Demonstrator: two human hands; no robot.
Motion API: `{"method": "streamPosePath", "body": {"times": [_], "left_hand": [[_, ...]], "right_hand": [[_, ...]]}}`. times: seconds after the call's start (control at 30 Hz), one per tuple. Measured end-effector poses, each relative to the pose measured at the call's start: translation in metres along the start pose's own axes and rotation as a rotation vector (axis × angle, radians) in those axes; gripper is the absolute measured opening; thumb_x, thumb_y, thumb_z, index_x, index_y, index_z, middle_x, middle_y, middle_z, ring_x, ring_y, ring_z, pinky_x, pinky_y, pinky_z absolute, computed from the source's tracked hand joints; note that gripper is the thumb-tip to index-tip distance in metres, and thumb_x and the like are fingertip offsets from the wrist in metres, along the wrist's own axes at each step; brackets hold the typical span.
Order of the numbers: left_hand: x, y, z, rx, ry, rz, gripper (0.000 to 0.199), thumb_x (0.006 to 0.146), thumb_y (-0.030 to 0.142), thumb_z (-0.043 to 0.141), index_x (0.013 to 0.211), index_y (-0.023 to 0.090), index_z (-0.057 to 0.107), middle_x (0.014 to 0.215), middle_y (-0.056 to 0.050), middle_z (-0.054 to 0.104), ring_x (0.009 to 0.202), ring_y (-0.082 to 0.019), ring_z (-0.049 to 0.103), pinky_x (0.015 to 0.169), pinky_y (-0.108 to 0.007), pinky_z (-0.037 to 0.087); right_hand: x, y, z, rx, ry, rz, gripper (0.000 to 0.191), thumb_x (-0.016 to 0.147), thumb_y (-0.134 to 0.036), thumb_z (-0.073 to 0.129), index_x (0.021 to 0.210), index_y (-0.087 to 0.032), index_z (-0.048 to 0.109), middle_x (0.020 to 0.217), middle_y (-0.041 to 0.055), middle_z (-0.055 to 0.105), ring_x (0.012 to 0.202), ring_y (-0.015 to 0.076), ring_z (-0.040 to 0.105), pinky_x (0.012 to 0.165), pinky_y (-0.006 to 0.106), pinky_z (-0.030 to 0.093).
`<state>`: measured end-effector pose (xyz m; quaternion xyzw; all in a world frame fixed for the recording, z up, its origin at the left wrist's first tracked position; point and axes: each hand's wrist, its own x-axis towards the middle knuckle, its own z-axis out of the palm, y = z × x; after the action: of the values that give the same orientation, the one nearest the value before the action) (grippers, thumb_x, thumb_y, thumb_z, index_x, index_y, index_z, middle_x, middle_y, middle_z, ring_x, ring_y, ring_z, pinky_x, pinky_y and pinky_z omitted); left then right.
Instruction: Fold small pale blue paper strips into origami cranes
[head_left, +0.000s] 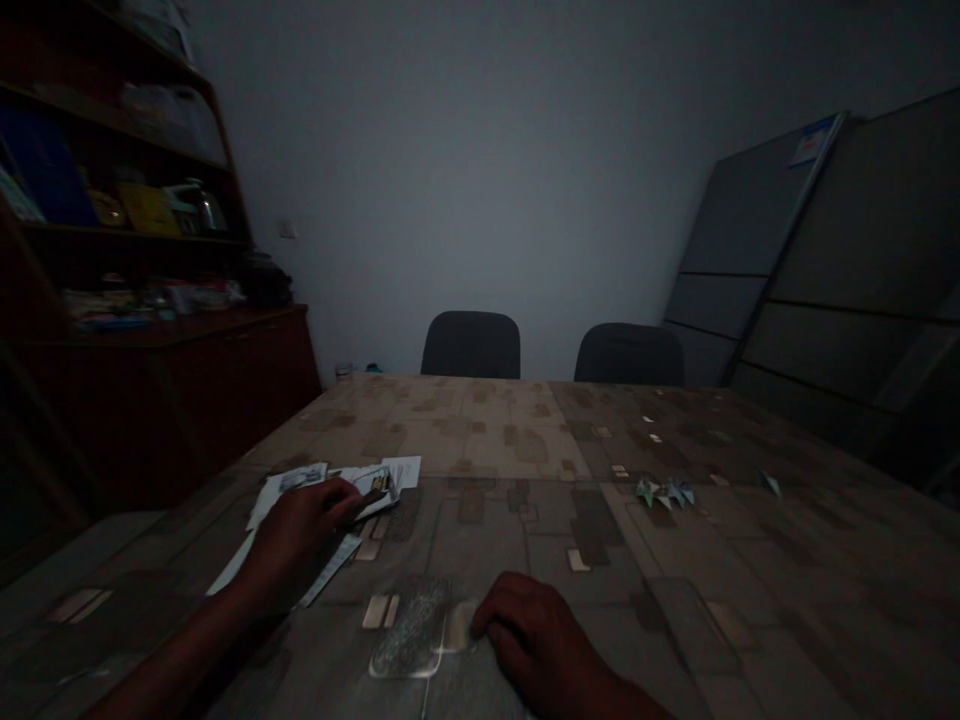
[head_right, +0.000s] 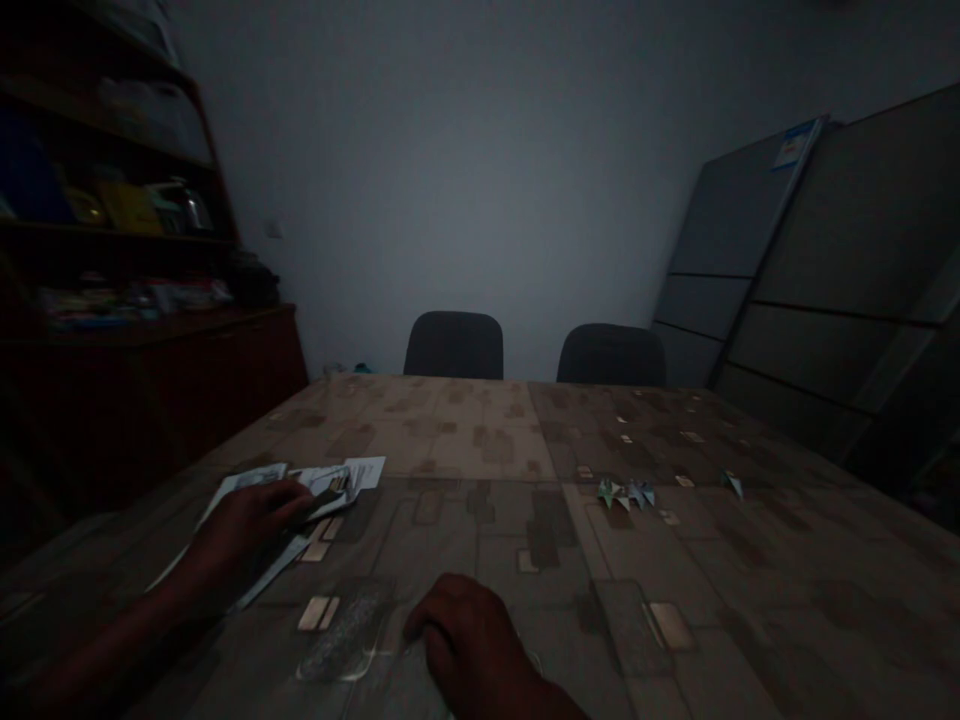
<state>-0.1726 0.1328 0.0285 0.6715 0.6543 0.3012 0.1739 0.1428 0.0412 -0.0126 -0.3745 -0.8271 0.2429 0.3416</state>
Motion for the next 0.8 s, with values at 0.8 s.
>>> {"method": "streamPosePath", "body": {"times": [0.8], "left_hand": [[0.001,-0.011,0.005,0.210,-0.016,0.182,0.044,0.076,0.043,0.066,0.114,0.021,0.073,0.120,-0.015,0.073,0.114,-0.040,0.060,0.096,-0.046,0.041]], "right_hand": [[-0.001,0.008,0.000,0.010,-0.004,-0.077,0.025,0.079,-0.007,0.047,0.085,-0.017,0.068,0.080,0.0071,0.068,0.077,0.0182,0.064,0.070,0.025,0.046]]}}
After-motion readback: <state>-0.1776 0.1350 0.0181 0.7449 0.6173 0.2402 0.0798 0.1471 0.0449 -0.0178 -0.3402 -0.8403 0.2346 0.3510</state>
